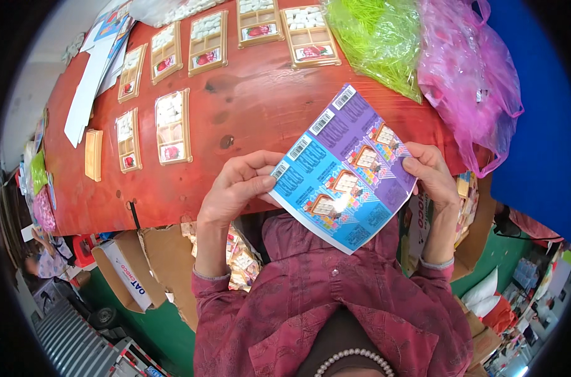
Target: Applying adhesive labels to small plastic trays containing white treats.
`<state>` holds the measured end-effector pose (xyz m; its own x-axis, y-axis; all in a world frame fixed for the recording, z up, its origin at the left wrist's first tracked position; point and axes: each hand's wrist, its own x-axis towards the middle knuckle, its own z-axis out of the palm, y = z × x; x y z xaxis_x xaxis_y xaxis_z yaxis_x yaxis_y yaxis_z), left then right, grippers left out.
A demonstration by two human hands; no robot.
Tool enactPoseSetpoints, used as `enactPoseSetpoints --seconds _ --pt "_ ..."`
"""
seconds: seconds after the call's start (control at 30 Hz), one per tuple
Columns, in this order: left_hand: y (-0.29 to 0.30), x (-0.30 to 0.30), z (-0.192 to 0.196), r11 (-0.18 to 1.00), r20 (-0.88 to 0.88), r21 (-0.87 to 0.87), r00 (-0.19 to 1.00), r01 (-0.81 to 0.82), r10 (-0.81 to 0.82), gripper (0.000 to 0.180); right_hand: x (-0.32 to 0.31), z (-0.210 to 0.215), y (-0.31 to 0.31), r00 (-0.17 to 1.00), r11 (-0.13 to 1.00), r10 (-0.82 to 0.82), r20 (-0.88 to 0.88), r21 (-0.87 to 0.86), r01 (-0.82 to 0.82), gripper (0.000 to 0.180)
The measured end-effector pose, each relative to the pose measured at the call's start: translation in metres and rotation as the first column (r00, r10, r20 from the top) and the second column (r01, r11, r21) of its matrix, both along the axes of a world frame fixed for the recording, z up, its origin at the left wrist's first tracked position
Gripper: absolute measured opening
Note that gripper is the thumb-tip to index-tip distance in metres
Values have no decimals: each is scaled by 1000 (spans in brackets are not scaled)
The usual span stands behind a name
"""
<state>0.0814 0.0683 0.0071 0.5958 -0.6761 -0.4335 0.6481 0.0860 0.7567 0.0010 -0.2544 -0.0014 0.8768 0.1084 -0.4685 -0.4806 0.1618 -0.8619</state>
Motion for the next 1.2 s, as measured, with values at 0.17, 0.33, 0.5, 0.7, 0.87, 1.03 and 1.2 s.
enactPoseSetpoints --seconds 0.17,0.33,0.5,0.7,0.87,1.03,1.2 --pt "0 -3 -8 998 11 67 1000 23 -23 31 2 14 -10 997 991 30 -71 -131 -39 29" --pt "-19 -5 -10 997 -3 79 1000 -20 20 24 5 2 -17 990 908 14 137 -416 45 19" --pt "-50 -14 -18 999 -13 7 999 -36 36 23 6 35 37 803 51 313 506 -854 518 29" --pt "-63 -15 -22 991 -67 -100 995 -86 79 19 14 27 94 712 584 488 505 -795 164 35" --pt "-56 -16 -26 969 -211 -158 965 -191 156 19 20 13 95 755 618 374 538 -752 230 35" --pt "-56 -18 -22 968 -174 -133 967 -212 187 18 22 15 95 758 640 350 550 -731 235 30" --pt "-59 -19 -17 972 -49 -120 979 -200 196 14 20 21 93 760 671 339 555 -709 218 24"
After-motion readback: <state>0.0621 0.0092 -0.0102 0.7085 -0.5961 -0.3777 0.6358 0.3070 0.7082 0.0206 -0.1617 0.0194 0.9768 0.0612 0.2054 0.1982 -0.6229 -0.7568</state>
